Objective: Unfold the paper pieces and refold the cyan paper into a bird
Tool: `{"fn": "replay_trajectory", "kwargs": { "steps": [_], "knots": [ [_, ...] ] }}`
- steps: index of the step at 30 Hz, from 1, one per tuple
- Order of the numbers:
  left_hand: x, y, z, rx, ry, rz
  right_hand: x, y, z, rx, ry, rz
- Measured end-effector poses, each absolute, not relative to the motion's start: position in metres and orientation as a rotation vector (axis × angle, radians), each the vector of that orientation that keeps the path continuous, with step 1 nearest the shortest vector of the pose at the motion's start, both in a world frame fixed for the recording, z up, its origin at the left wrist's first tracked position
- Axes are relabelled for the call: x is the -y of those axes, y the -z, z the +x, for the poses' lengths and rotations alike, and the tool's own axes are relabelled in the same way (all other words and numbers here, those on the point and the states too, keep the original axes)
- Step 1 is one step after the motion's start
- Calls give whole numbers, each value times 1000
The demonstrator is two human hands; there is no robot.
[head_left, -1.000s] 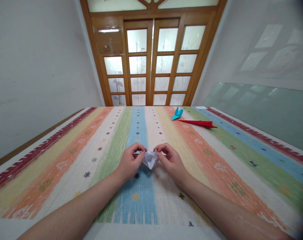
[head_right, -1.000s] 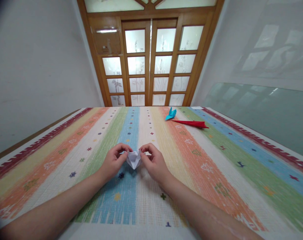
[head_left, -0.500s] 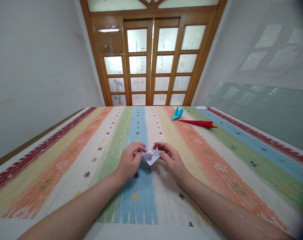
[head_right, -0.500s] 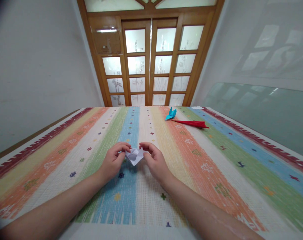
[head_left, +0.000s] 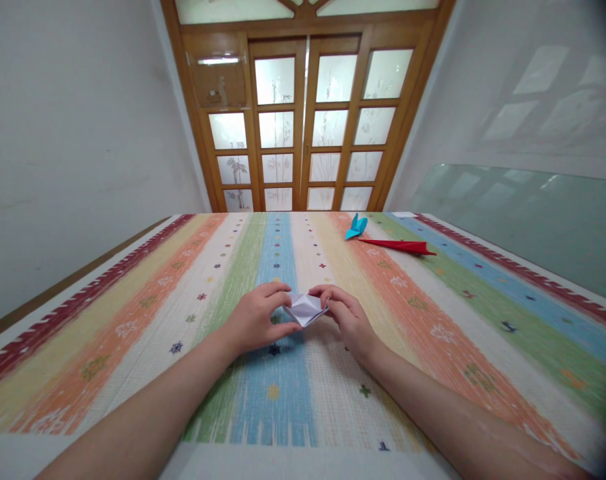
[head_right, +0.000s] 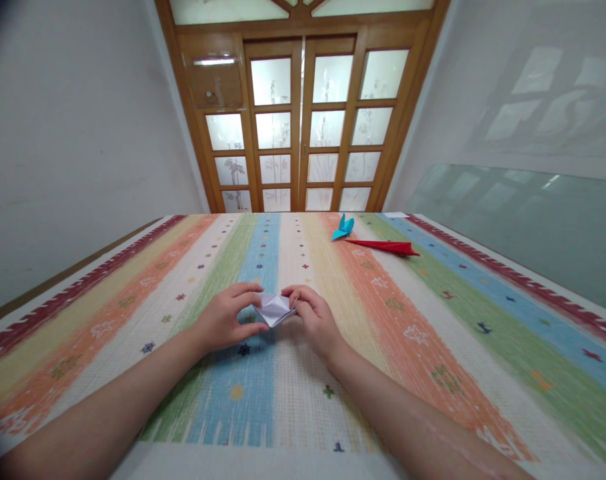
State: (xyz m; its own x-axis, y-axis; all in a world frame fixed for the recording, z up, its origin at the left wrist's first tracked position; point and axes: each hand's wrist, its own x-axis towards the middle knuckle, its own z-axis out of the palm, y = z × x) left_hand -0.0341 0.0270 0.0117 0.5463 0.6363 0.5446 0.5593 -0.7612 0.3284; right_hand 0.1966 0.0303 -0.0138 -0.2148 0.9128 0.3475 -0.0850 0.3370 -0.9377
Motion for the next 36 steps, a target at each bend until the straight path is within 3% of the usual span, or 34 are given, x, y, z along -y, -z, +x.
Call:
{"fn": "replay_trajectory", "kwargs": {
  "steps": [11,22,36],
  "knots": [
    [-23,-14,-30,-1159,-918,2790,-21,4,190,1579,-981,-904],
    [-23,-10,-26,-1213,-1088,2612,-29,9,189,1367,-1211,-839],
    [-23,-9,-28,-1178,-1102,2799,-27,5,187,1335,-1182,-852]
  ]
}}
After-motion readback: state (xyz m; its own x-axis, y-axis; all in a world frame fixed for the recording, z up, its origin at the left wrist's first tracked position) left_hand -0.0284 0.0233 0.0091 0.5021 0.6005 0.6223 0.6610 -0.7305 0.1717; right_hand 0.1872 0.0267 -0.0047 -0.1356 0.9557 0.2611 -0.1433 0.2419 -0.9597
